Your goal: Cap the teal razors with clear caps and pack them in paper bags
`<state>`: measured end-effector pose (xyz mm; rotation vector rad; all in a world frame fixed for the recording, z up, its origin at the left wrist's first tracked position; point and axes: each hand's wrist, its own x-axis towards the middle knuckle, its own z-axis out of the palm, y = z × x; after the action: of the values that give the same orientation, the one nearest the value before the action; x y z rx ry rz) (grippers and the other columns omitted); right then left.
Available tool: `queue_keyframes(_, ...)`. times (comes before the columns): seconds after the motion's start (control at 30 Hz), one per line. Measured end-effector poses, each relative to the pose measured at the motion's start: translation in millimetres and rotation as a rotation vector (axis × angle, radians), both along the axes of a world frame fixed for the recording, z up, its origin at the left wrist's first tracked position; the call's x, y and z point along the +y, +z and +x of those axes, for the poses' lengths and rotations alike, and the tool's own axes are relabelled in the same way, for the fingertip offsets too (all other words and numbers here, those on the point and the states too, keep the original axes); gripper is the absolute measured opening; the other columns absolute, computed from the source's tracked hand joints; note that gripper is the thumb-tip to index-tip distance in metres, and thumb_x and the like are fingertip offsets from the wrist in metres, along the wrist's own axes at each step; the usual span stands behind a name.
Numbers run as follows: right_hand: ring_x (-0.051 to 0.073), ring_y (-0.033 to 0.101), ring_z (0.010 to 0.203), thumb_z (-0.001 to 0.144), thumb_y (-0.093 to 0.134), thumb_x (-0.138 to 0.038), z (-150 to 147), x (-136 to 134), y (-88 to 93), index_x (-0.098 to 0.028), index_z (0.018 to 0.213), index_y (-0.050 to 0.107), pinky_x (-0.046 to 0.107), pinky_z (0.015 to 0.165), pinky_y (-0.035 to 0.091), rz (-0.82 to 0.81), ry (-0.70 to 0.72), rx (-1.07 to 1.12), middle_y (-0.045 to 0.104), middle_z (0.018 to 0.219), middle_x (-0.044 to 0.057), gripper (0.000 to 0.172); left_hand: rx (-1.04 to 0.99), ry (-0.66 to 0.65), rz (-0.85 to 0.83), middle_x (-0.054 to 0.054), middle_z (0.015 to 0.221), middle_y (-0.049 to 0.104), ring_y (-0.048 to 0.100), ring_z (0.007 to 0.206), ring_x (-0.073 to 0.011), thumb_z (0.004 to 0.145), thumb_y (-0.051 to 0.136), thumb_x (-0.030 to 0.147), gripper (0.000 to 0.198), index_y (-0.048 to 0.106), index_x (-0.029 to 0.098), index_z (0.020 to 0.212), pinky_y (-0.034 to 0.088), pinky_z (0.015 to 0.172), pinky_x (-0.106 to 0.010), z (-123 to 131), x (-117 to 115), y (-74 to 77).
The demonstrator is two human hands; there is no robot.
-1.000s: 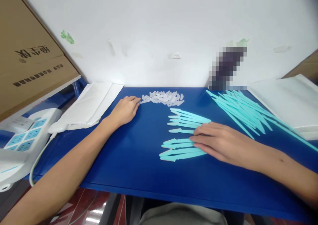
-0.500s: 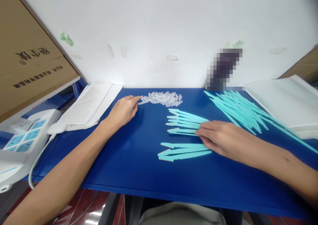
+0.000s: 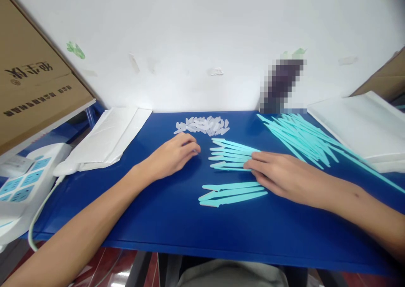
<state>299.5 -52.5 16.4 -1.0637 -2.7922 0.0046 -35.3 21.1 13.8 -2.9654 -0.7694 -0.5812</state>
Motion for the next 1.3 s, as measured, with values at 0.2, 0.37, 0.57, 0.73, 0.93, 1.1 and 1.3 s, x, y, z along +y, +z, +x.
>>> queue_keyframes(0.2,0.020,0.063,0.070,0.104,0.041,-0.023,1,2,4.0,-0.020,0.097,0.064,0.036,0.073,0.045,-0.050,-0.013,0.020,0.067,0.085,0.004,0.025,-0.109,-0.191,0.119,-0.003,0.085,0.073,0.063,0.071,-0.0143,0.107,0.055,0.028,0.017,0.067,0.015,0.108,0.049,0.072,-0.027,23,-16,-9.2)
queue_keyframes(0.37,0.019,0.063,0.068,0.103,0.042,-0.023,2,3,5.0,-0.021,0.097,0.065,0.035,0.072,0.043,-0.071,-0.007,0.042,0.069,0.084,0.004,0.024,-0.150,-0.166,-0.004,-0.005,0.085,0.070,0.065,0.077,-0.0152,0.107,0.056,0.029,0.023,0.074,0.015,0.102,0.052,0.072,-0.026,19,-11,-15.7)
queue_keyframes(0.57,0.019,0.062,0.066,0.103,0.041,-0.023,1,3,4.6,-0.021,0.098,0.066,0.034,0.066,0.042,-0.098,-0.022,0.028,0.068,0.082,0.004,0.025,-0.228,-0.154,-0.222,-0.011,0.107,0.073,0.071,0.091,-0.0169,0.106,0.052,0.021,0.027,0.078,0.017,0.113,0.059,0.077,-0.026,20,-15,-13.2)
queue_keyframes(0.73,0.020,0.064,0.069,0.103,0.041,-0.023,2,2,7.5,-0.021,0.101,0.067,0.035,0.068,0.043,-0.098,-0.010,0.009,0.069,0.083,0.004,0.026,-0.262,-0.113,-0.363,-0.007,0.099,0.078,0.072,0.088,-0.0169,0.101,0.062,0.018,0.026,0.074,0.018,0.125,0.060,0.076,-0.027,24,-21,-14.0)
queue_keyframes(0.93,0.019,0.065,0.069,0.106,0.040,-0.027,4,0,7.8,-0.020,0.108,0.069,0.033,0.062,0.045,-0.119,0.007,0.034,0.071,0.092,0.007,0.030,-0.362,-0.059,-0.411,-0.005,0.094,0.079,0.071,0.085,-0.0156,0.095,0.071,0.018,0.011,0.078,0.018,0.103,0.057,0.071,-0.025,27,-26,-10.1)
queue_keyframes(1.1,0.019,0.067,0.072,0.105,0.043,-0.026,4,2,0.9,-0.021,0.114,0.071,0.031,0.063,0.047,-0.044,-0.013,0.111,0.072,0.096,0.009,0.030,-0.221,-0.061,-0.431,-0.003,0.095,0.078,0.068,0.091,-0.0177,0.096,0.070,0.019,0.009,0.079,0.019,0.099,0.054,0.084,-0.031,28,-24,-7.9)
queue_keyframes(1.3,0.018,0.065,0.069,0.105,0.041,-0.025,3,1,6.1,-0.020,0.112,0.071,0.030,0.061,0.046,-0.060,0.014,0.091,0.071,0.092,0.007,0.031,-0.223,0.016,-0.433,-0.005,0.094,0.077,0.066,0.088,-0.0178,0.097,0.070,0.022,0.010,0.079,0.019,0.100,0.053,0.079,-0.030,27,-21,-11.8)
